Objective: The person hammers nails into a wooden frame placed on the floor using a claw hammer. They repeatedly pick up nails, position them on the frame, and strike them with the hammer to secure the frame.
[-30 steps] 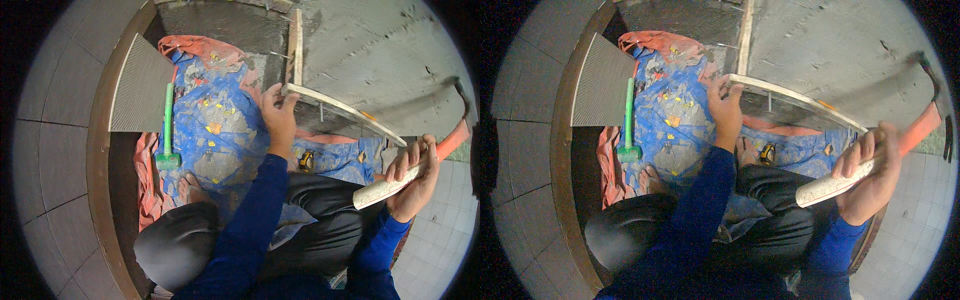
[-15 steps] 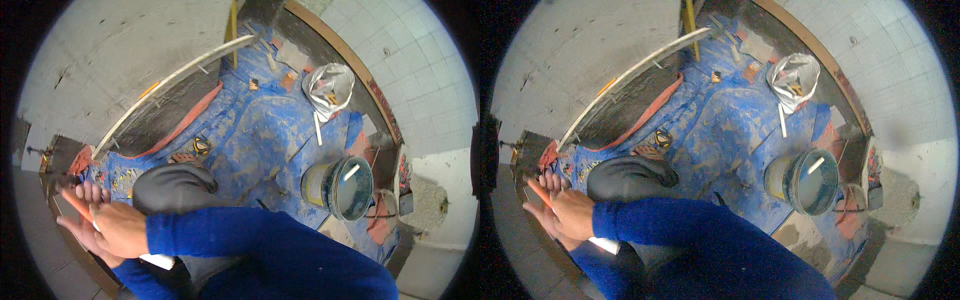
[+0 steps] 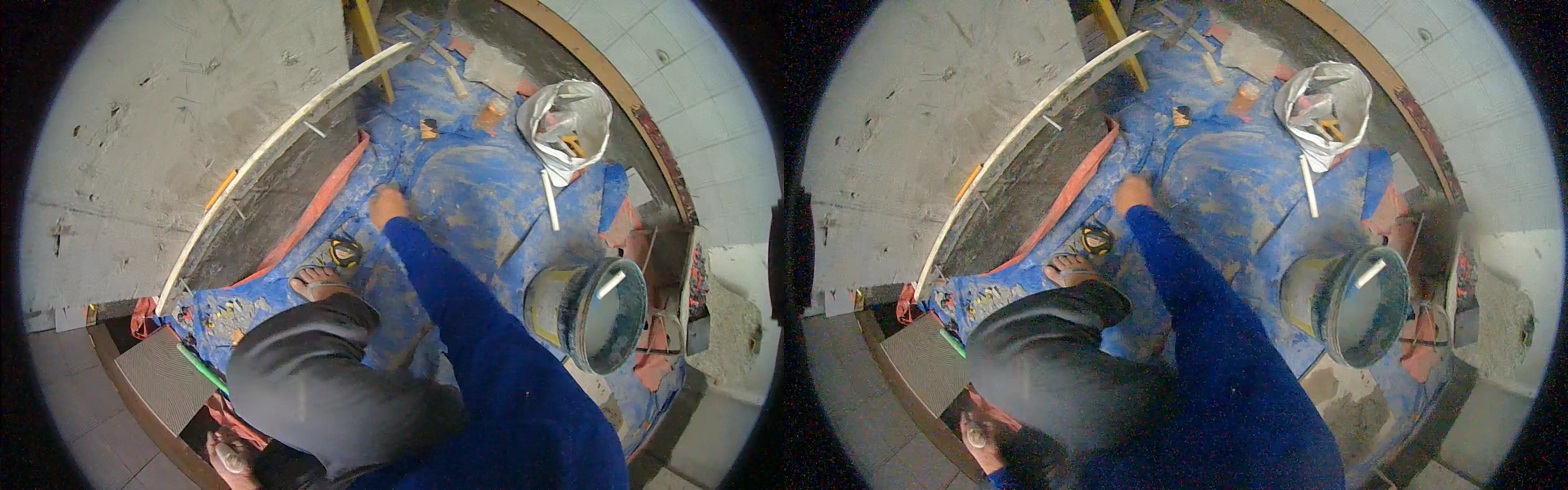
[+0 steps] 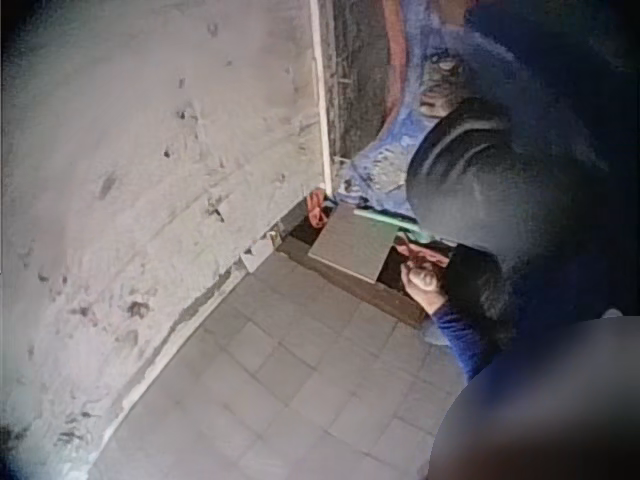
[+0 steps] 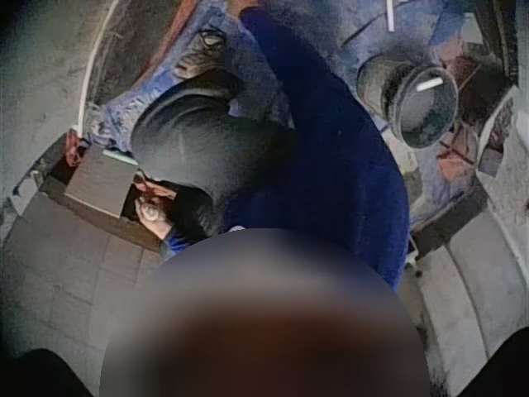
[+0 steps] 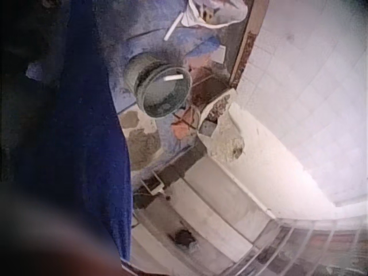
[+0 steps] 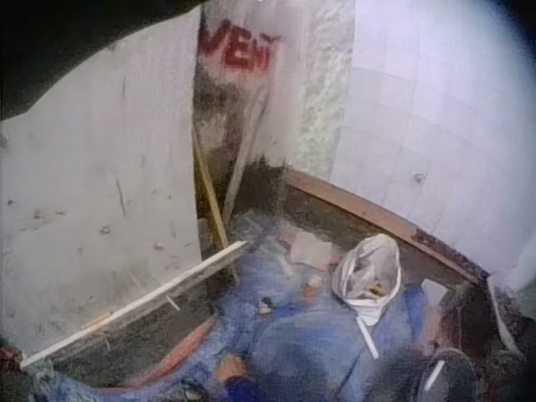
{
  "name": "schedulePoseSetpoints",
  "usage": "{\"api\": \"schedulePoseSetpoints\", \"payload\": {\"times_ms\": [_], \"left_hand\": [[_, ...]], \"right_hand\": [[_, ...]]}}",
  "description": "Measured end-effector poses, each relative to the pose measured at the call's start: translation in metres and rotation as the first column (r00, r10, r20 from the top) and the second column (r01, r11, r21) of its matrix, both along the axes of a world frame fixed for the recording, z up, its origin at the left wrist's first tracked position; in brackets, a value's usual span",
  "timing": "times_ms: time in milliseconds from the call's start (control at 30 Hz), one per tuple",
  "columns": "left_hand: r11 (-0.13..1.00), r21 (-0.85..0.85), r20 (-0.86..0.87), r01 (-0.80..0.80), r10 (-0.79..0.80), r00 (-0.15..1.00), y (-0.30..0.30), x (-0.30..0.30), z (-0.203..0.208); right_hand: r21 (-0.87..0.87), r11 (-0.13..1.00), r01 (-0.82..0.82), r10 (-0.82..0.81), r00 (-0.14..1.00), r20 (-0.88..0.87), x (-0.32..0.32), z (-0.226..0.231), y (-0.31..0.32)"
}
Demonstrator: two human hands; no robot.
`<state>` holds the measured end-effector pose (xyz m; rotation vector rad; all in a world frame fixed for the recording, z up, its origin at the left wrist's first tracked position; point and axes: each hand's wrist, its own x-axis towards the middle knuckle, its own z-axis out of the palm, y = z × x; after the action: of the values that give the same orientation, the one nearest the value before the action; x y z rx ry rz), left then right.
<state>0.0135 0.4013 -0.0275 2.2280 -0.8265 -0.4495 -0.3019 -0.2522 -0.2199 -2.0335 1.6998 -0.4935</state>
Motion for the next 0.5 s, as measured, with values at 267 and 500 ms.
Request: {"api": "schedulePoseSetpoints", "payload": {"times_ms": [267, 500], "left_hand": [[0.855, 0.109, -0.594, -0.507, 0.465, 0.656, -0.092, -0.052, 0.04], [0.623, 0.224, -0.595, -0.75, 0.697, 0.401, -0.202, -0.074, 0.073]], "right_hand": [[0.091, 0.965, 0.246, -0.23, 0.961, -0.156, -0.045, -0.09, -0.099], [0.02, 0.951, 0.308, -0.293, 0.922, -0.254, -0.027, -0.093, -0.128]]}}
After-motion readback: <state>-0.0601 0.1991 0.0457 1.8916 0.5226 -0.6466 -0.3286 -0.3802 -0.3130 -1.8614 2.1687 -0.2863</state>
